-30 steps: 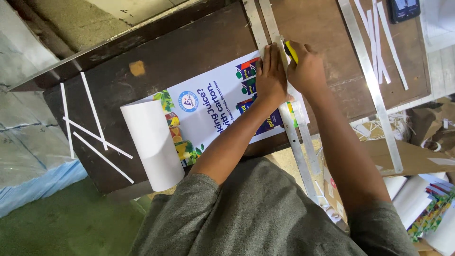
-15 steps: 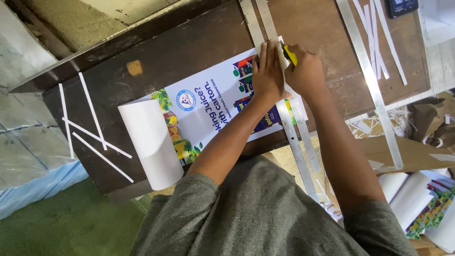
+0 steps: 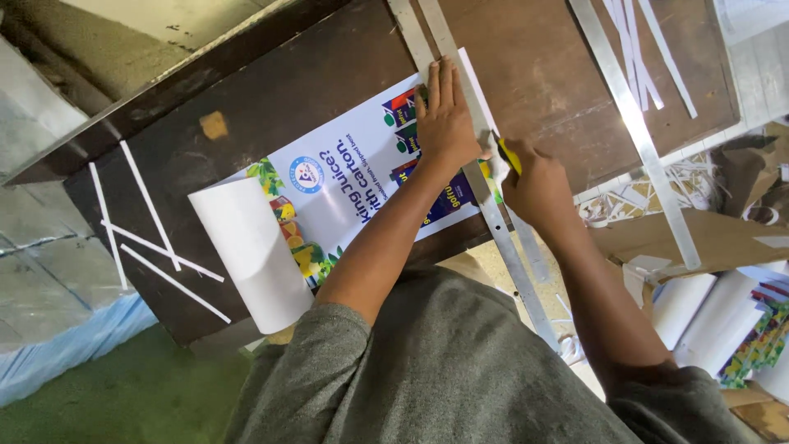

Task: Trimming the edges of printed sheets using a metal ruler and a utility knife

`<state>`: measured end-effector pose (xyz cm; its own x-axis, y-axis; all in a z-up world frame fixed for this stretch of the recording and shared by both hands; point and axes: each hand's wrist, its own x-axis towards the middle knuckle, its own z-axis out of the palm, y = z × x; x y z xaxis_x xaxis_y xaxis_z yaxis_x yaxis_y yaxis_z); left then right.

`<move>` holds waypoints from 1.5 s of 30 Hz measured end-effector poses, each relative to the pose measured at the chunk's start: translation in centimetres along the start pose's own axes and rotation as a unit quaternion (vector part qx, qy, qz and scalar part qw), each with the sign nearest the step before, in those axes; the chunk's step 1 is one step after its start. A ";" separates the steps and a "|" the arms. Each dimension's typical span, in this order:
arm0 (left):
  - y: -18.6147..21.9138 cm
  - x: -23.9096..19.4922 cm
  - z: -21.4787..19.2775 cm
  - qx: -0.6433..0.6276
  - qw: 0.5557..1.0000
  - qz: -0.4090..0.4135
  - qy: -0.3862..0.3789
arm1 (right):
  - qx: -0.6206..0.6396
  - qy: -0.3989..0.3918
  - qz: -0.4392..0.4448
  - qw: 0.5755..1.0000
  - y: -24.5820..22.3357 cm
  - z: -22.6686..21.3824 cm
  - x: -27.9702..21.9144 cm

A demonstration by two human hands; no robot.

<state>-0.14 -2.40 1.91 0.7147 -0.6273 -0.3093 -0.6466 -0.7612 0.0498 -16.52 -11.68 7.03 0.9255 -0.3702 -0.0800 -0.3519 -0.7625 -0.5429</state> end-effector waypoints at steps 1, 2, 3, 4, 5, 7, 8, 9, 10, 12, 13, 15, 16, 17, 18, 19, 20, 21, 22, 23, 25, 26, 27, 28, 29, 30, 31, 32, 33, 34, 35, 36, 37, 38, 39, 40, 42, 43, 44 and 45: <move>0.1 -0.1 -0.3 -0.004 1.000 -0.003 -0.020 | 0.003 -0.007 -0.007 1.000 0.0 -0.5 -1.2; 0.1 -0.2 -0.5 -0.008 0.999 -0.007 -0.040 | 0.006 -0.014 -0.014 1.000 0.0 -0.9 -2.4; 0.2 -0.3 -0.6 -0.008 0.999 -0.004 -0.042 | 0.006 -0.016 -0.011 1.000 0.1 -1.1 -3.5; 0.2 -0.5 -0.7 -0.005 0.999 -0.007 -0.040 | -0.003 -0.035 0.021 0.999 0.3 -1.4 -4.6; 0.2 -0.3 -0.9 -0.001 0.999 -0.012 -0.034 | -0.012 -0.052 0.050 0.997 0.5 -1.6 -5.4; 0.3 -0.3 -0.8 -0.002 1.000 -0.011 -0.026 | -0.007 -0.062 0.064 0.996 0.6 -2.2 -7.5; 0.3 -0.4 -0.8 -0.003 1.000 -0.011 -0.018 | -0.002 -0.073 0.078 0.994 0.6 -2.6 -8.5; 0.3 -0.4 -1.0 -0.004 1.000 -0.011 -0.017 | -0.003 -0.072 0.078 0.994 1.1 -2.5 -9.5; 0.4 -0.5 -1.2 0.003 1.000 -0.011 -0.019 | -0.017 -0.082 0.087 0.993 1.5 -2.4 -10.4; 0.6 -0.5 -1.1 0.009 1.000 -0.009 -0.019 | -0.032 -0.090 0.097 0.991 1.9 -2.5 -11.9; 0.6 -0.4 -0.9 0.007 1.000 -0.012 -0.013 | -0.029 -0.089 0.100 0.991 1.8 -2.6 -12.3; 0.6 -0.2 -0.9 0.004 1.000 -0.015 -0.002 | -0.027 -0.083 0.100 0.991 1.5 -3.1 -12.3; 0.7 -0.1 -1.1 -0.001 1.000 -0.014 -0.012 | -0.037 -0.108 0.116 0.987 1.2 -3.5 -12.0; 0.6 -0.3 -1.2 -0.006 1.000 -0.012 -0.024 | -0.047 -0.134 0.134 0.981 0.9 -3.8 -11.9; 0.9 -0.7 -1.6 -0.005 1.000 -0.012 -0.021 | -0.047 -0.130 0.132 0.982 0.4 -4.3 -12.2; 0.9 -0.7 -2.2 0.000 0.999 -0.017 -0.051 | -0.021 -0.142 0.165 0.976 0.0 -4.6 -12.1; 0.9 -0.7 -2.8 0.004 0.996 -0.022 -0.082 | 0.005 -0.154 0.196 0.968 -0.4 -4.9 -11.9; 0.9 -0.6 -3.2 0.005 0.997 -0.025 -0.074 | 0.005 -0.149 0.191 0.970 0.9 -3.8 -12.9; 0.9 -0.4 -3.5 -0.001 0.995 -0.021 -0.094 | 0.006 -0.100 0.190 0.977 2.3 -2.7 -13.8; 0.8 -0.9 -3.5 -0.009 0.993 -0.023 -0.118 | 0.008 -0.057 0.187 0.981 3.7 -1.5 -15.0; 0.5 -0.6 -2.0 -0.024 0.996 -0.026 -0.083 | 0.036 -0.036 0.223 0.973 3.6 0.1 -15.4; 0.5 -0.5 -1.2 -0.036 0.998 -0.021 -0.050 | 0.064 -0.013 0.267 0.962 3.5 0.8 -15.8; 0.3 -1.1 -0.1 -0.037 0.998 -0.028 -0.042 | 0.064 -0.011 0.256 0.964 3.4 1.6 -15.8; 0.0 -1.7 1.0 -0.054 0.998 -0.024 0.006 | 0.039 -0.017 0.284 0.958 3.3 2.3 -15.8; -0.7 -2.2 2.0 -0.071 0.996 -0.025 0.055 | 0.014 -0.025 0.306 0.952 3.2 3.2 -15.4; -1.6 -3.0 3.1 -0.070 0.995 -0.038 0.064 | 0.014 -0.026 0.290 0.956 5.1 4.7 -15.0; -2.4 -4.4 4.5 -0.132 0.976 -0.002 0.170 | -0.020 0.035 0.193 0.980 6.7 6.3 -15.3; -3.2 -5.7 6.0 -0.189 0.942 0.036 0.275 | -0.053 0.096 0.092 0.990 8.3 8.0 -15.4; -4.4 -7.4 6.4 -0.187 0.943 0.033 0.275 | -0.050 0.094 0.089 0.990 8.3 7.7 -15.1; -5.7 -9.0 6.8 -0.200 0.943 0.003 0.267 | -0.061 0.066 0.093 0.992 8.3 7.4 -14.7; -7.0 -10.4 7.1 -0.214 0.941 -0.027 0.262 | -0.073 0.038 0.095 0.992 8.4 7.0 -13.9; -8.8 -12.0 7.4 -0.213 0.940 -0.032 0.265 | -0.073 0.037 0.090 0.993 8.3 6.8 -13.9; -10.7 -13.5 7.6 -0.192 0.936 -0.029 0.295 | -0.081 0.035 0.092 0.992 8.2 6.7 -13.7; -12.7 -14.9 7.9 -0.170 0.930 -0.025 0.325 | -0.090 0.034 0.095 0.991 8.0 6.5 -13.5; -14.9 -16.1 8.3 -0.168 0.929 -0.030 0.328 | -0.089 0.034 0.089 0.991 8.0 5.9 -13.4; -17.2 -17.3 8.8 -0.137 0.934 -0.040 0.328 | -0.102 0.046 0.097 0.989 7.9 5.4 -13.1; -21.7 -19.7 9.9 -0.105 0.938 -0.057 0.326 | -0.114 0.054 0.101 0.987 8.7 4.8 -13.3; -23.9 -20.6 10.5 -0.061 0.945 -0.065 0.315 | -0.143 0.069 0.079 0.984 9.7 4.8 -13.6; -26.1 -21.5 11.2 -0.016 0.950 -0.072 0.304 | -0.171 0.084 0.057 0.980 10.8 4.9 -13.8; -27.5 -22.3 11.4 -0.016 0.949 -0.074 0.305 | -0.170 0.084 0.054 0.980 11.6 5.1 -13.9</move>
<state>-1.29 34.39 -3.37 0.8253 -0.4839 0.2911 -0.5250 -0.8474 0.0798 -32.80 -12.68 -2.43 0.8538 -0.5196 0.0328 -0.5001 -0.8360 -0.2258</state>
